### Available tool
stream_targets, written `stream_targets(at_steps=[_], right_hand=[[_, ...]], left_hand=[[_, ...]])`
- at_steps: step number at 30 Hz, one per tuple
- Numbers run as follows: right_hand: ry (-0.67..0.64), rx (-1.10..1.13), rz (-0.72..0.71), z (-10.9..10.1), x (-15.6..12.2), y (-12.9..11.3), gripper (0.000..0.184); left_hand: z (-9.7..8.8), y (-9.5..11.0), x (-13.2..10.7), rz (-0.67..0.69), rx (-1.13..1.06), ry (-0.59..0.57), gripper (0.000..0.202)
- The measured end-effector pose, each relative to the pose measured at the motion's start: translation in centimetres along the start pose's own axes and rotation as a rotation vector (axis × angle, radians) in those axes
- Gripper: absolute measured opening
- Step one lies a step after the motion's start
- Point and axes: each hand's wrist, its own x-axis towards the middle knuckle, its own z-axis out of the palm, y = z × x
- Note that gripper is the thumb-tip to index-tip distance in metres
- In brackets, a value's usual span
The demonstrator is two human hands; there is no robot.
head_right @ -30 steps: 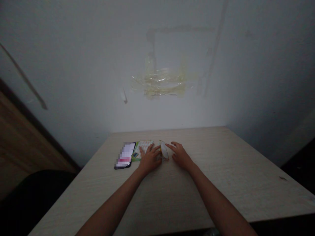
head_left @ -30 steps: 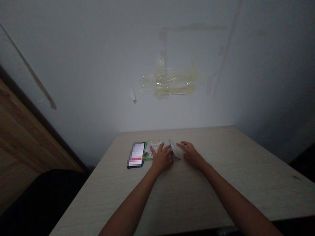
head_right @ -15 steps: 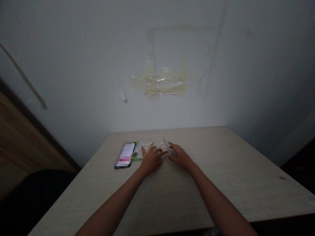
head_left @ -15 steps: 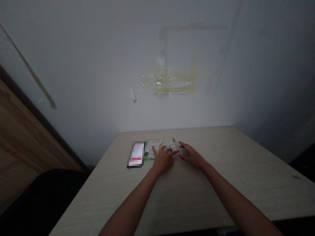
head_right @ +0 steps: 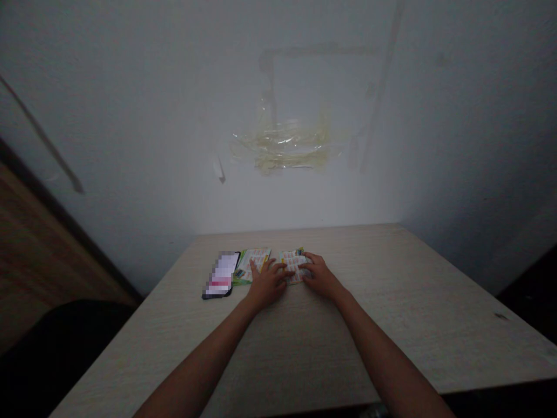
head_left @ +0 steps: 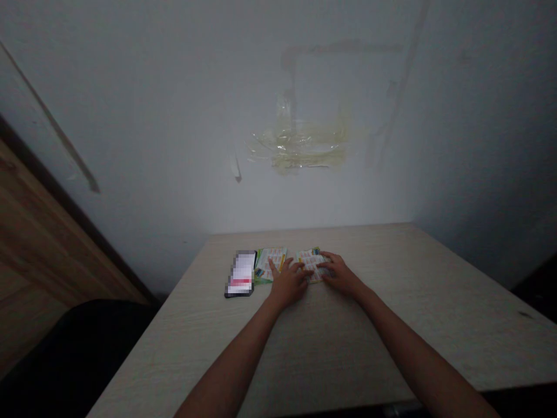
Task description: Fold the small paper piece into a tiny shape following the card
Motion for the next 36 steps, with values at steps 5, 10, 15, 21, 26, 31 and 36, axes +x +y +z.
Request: stream_targets(at_steps=[5,10,15,21,26,31,36], right_hand=[[-0.042,0.023,0.023,0.0,-0.1,0.2,0.035],[-0.093,0.025,0.056,-0.4,-0.1,-0.3,0.039],[-0.131,0.002,0.039,-0.7,0.0,-0.7,0.049],[-0.129,0.024,0.024,-0.7,0.0,-0.3,0.055],[-0.131,0.039,0.022,-0.7,-0.1,-0.2,0.056],[-0.101,0.04,0.019,-0.9,-0.1,-0.1,0.051],[-0.078,0.04,0.063,-1.0,-0.1,0.2,0.047]], left_hand=[[-0.2,0.1,0.0,-0.001,-0.022,0.015,0.032],[-0.8,-0.2,0.1,0.0,-0.032,-0.026,0.042],[-1.0,-0.6,0.2,-0.005,-0.051,-0.034,0.039],[-1.1,-0.6,0.2,-0.02,-0.042,-0.039,0.037],[-1.2,-0.7,0.2,-0.021,-0.068,-0.057,0.038],[-1.0,-0.9,0.2,-0.019,-0.083,-0.044,0.037],[-1.2,-0.8,0.1,-0.007,-0.07,-0.024,0.036]])
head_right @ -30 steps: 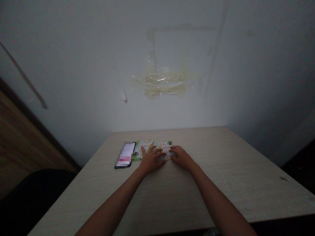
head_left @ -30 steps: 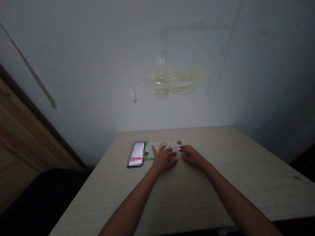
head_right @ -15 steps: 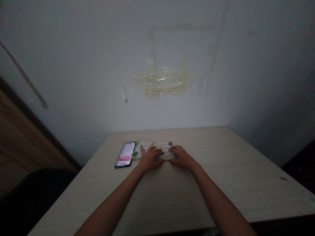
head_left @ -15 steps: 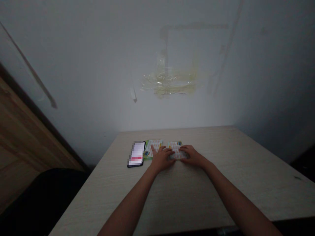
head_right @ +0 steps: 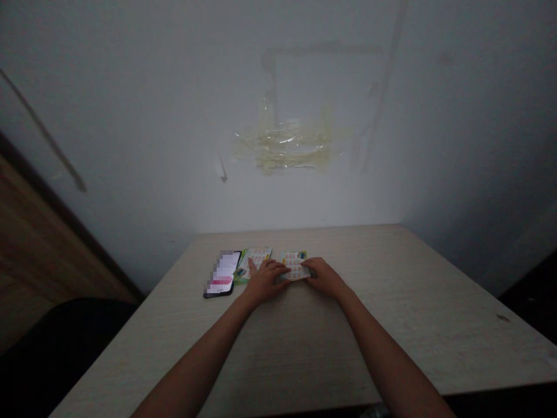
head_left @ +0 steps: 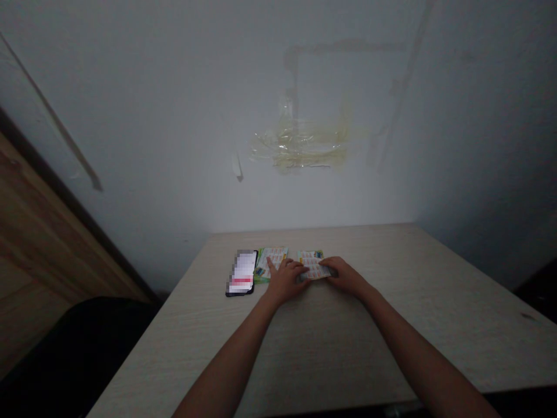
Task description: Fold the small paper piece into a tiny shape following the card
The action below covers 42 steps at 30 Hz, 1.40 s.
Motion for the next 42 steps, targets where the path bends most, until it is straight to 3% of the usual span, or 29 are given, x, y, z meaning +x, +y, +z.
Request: stream_targets(at_steps=[18,25,33,42], right_hand=[[0.091,0.057,0.136,-0.1,0.6,-0.5,0.028],[0.076,0.03,0.189,-0.1,0.6,-1.3,0.026],[0.134,0.025,0.235,1.3,0.6,-0.9,0.053],[0.169,-0.129,0.227,2.3,0.8,-0.9,0.073]], left_hand=[[-0.5,0.5,0.1,-0.07,-0.024,0.155,0.04],[-0.1,0.4,0.4,-0.104,-0.049,0.144,0.038],[1.0,0.7,0.8,-0.227,-0.092,0.198,0.033],[1.7,0.9,1.1,-0.278,0.015,0.202,0.048]])
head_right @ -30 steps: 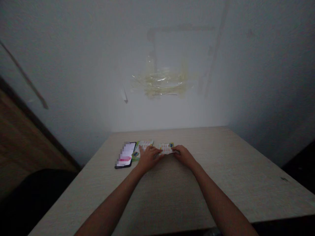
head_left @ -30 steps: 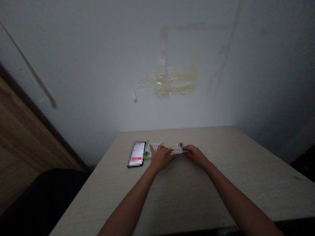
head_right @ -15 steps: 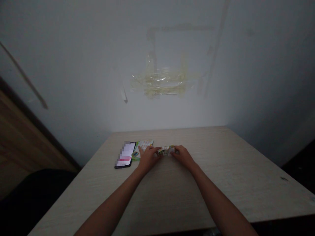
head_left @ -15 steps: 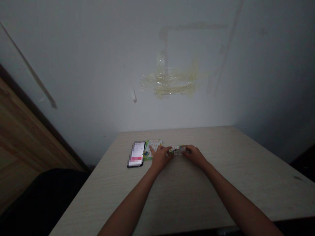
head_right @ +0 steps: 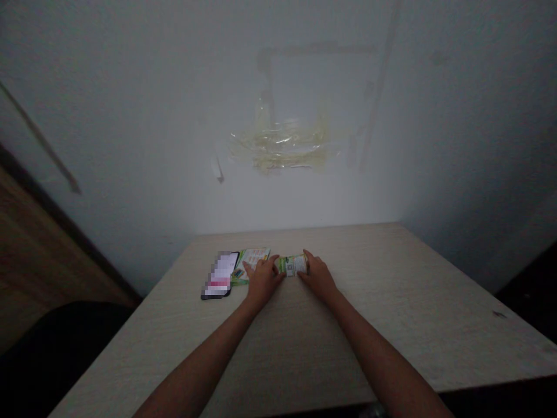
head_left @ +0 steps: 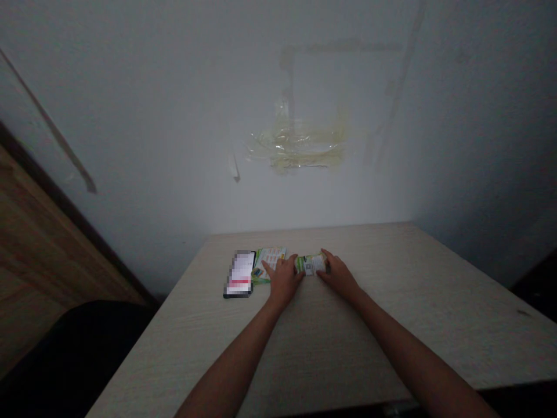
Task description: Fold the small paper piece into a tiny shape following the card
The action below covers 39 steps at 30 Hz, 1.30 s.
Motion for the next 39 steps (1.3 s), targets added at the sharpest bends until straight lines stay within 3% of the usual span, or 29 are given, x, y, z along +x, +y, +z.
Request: stream_targets(at_steps=[4,7,9,12,23,39], right_hand=[[0.035,-0.061,-0.073,-0.1,0.1,0.0,0.07],[0.021,-0.088,-0.162,-0.1,0.2,0.2,0.049],[-0.023,-0.088,-0.218,-0.1,0.2,0.3,0.032],[-0.072,-0.078,-0.254,-0.1,0.3,0.2,0.024],[-0.115,-0.062,-0.185,-0.2,0.3,0.1,0.025],[-0.182,0.106,-0.181,-0.3,1.0,2.8,0.046]], left_hand=[[-0.1,0.2,-0.1,0.028,0.039,0.004,0.041],[-0.3,0.2,-0.2,0.072,0.061,-0.005,0.018],[-0.4,0.1,-0.2,0.091,0.058,-0.003,0.014],[-0.5,0.1,-0.2,0.129,0.036,-0.008,0.013],[0.0,0.2,-0.2,0.2,0.037,-0.038,0.021],[-0.9,-1.2,0.5,0.179,0.079,-0.153,0.03]])
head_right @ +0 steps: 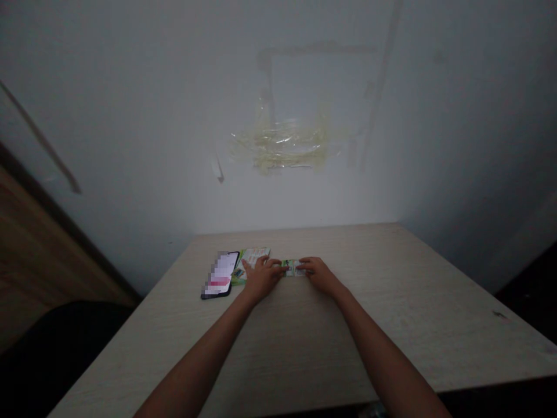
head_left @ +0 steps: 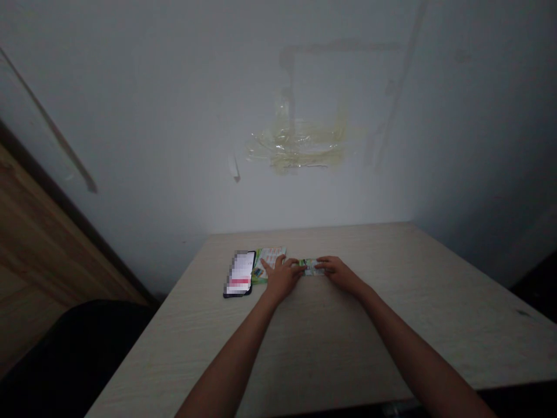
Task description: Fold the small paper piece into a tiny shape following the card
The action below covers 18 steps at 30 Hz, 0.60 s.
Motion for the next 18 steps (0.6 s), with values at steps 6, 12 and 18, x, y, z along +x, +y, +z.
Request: stream_targets(at_steps=[6,12,18], right_hand=[[0.005,0.022,0.005,-0.4,-0.2,-0.6,0.042],[0.02,0.056,0.003,-1.0,-0.6,-1.5,0.037],[0.017,0.047,-0.045,-1.5,-0.8,-2.0,0.028]], left_hand=[[0.2,0.2,-0.4,0.0,0.004,0.044,0.03],[0.2,0.6,-0.7,0.007,-0.006,0.092,0.026],[0.3,0.7,-0.8,0.015,-0.017,0.118,0.025]])
